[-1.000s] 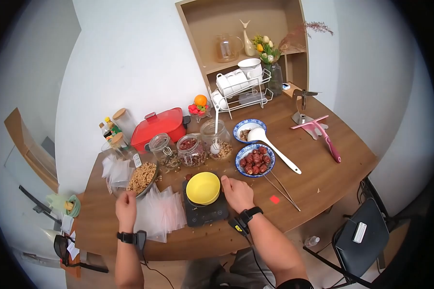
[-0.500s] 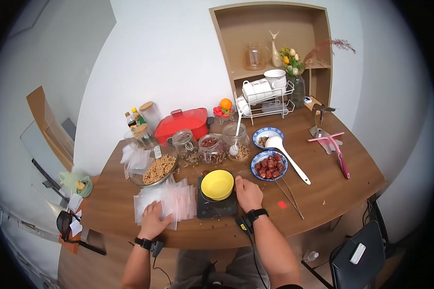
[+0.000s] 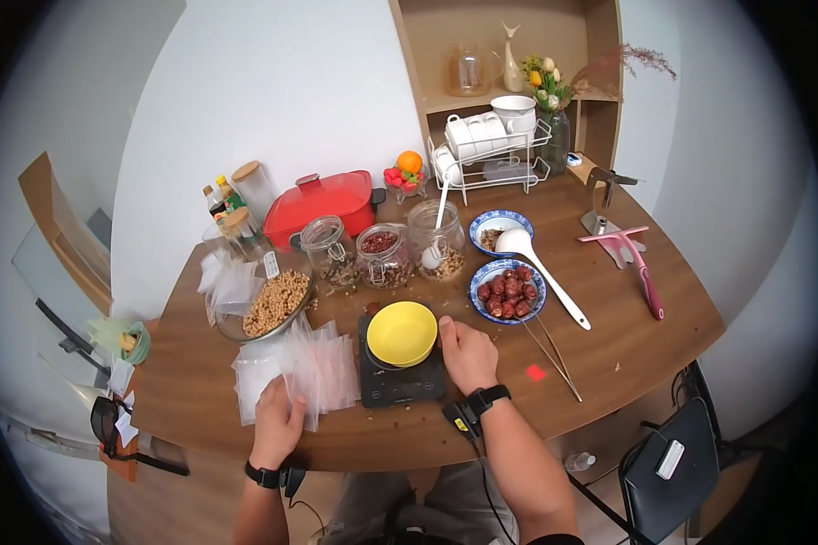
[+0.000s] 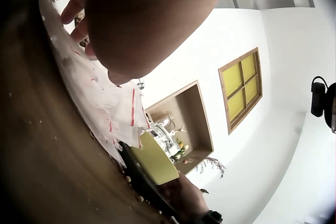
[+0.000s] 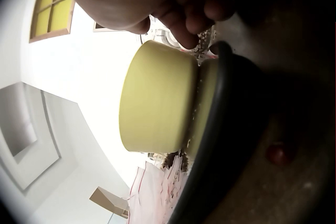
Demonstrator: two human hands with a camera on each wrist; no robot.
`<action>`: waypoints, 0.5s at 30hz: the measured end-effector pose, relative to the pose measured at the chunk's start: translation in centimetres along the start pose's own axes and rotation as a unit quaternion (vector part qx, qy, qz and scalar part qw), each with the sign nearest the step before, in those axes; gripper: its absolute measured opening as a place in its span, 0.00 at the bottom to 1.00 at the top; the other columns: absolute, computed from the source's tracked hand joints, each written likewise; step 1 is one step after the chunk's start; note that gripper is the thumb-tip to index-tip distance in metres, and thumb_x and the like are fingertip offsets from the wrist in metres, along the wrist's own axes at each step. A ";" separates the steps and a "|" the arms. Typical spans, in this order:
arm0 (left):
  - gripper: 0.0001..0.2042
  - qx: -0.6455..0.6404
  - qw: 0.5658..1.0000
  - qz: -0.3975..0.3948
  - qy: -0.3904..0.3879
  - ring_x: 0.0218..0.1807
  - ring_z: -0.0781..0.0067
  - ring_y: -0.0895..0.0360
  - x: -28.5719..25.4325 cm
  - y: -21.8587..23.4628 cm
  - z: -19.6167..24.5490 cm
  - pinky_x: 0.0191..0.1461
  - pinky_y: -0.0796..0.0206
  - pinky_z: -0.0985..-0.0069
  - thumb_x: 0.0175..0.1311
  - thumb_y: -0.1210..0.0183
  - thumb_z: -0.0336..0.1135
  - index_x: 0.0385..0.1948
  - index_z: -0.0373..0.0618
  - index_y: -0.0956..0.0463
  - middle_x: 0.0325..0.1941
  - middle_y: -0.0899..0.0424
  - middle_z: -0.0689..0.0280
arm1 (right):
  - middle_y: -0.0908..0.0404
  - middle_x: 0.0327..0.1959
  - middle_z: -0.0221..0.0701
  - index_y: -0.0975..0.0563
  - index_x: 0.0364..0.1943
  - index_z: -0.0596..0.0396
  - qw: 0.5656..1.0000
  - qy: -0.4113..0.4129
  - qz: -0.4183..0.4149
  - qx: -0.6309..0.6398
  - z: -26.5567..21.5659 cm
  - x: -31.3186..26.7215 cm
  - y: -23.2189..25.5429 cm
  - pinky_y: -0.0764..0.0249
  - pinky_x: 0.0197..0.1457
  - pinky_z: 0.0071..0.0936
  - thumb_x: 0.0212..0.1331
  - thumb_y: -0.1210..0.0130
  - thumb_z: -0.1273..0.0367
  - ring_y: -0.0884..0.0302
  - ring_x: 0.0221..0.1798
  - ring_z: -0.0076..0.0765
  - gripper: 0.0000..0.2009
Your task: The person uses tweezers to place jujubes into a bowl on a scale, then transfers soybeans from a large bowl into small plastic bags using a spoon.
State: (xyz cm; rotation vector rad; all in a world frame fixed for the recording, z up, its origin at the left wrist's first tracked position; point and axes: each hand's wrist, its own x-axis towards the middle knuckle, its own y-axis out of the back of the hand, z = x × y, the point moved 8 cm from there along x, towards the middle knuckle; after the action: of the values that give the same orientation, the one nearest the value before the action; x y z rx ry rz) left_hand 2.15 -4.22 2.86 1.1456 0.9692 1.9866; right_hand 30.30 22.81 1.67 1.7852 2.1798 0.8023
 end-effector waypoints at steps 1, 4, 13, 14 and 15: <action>0.23 0.010 1.000 0.001 -0.006 0.71 0.39 0.26 -0.3 0.2 0.1 0.76 0.37 0.50 0.80 0.44 0.43 0.68 0.37 0.23 0.68 0.19 0.44 | 0.13 0.33 0.49 0.14 0.33 0.53 1.000 -0.002 -0.001 0.001 0.0 0.0 0.0 0.23 0.48 0.57 0.82 0.55 0.48 0.15 0.43 0.67 0.28; 0.20 -0.057 0.997 0.040 0.012 0.67 0.39 0.23 -0.6 1.8 -0.2 0.72 0.34 0.51 0.80 0.45 0.40 0.65 0.37 0.21 0.64 0.16 0.46 | 0.14 0.31 0.49 0.14 0.32 0.53 1.000 0.003 0.009 0.005 -0.1 -0.2 0.0 0.23 0.46 0.56 0.82 0.55 0.47 0.16 0.42 0.67 0.29; 0.07 -0.064 0.988 0.134 0.038 0.48 0.43 0.17 -1.1 5.0 -0.6 0.56 0.26 0.54 0.74 0.39 0.31 0.44 0.40 0.14 0.45 0.10 0.54 | 0.14 0.30 0.46 0.14 0.34 0.54 1.000 -0.015 -0.004 0.011 0.1 -0.3 -0.4 0.23 0.45 0.51 0.83 0.54 0.49 0.15 0.40 0.63 0.28; 0.07 -0.071 0.988 0.128 0.038 0.49 0.43 0.17 -1.2 4.6 -0.7 0.56 0.26 0.54 0.72 0.38 0.31 0.45 0.40 0.15 0.46 0.10 0.54 | 0.13 0.30 0.45 0.14 0.35 0.55 1.000 -0.021 -0.010 0.008 0.2 -0.3 -0.5 0.23 0.45 0.49 0.83 0.54 0.49 0.14 0.40 0.61 0.27; 0.07 -0.079 0.989 0.121 0.038 0.49 0.44 0.17 -1.2 4.2 -0.6 0.57 0.26 0.54 0.71 0.37 0.31 0.45 0.40 0.15 0.47 0.10 0.54 | 0.13 0.30 0.45 0.14 0.35 0.55 1.000 -0.019 -0.008 0.005 0.2 -0.2 -0.5 0.23 0.45 0.49 0.83 0.54 0.49 0.14 0.40 0.61 0.27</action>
State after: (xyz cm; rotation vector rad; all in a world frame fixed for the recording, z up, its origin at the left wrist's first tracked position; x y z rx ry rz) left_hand 1.43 -7.55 5.65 1.1501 0.7210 2.2703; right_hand 30.01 22.58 1.18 1.7706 2.1757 0.7495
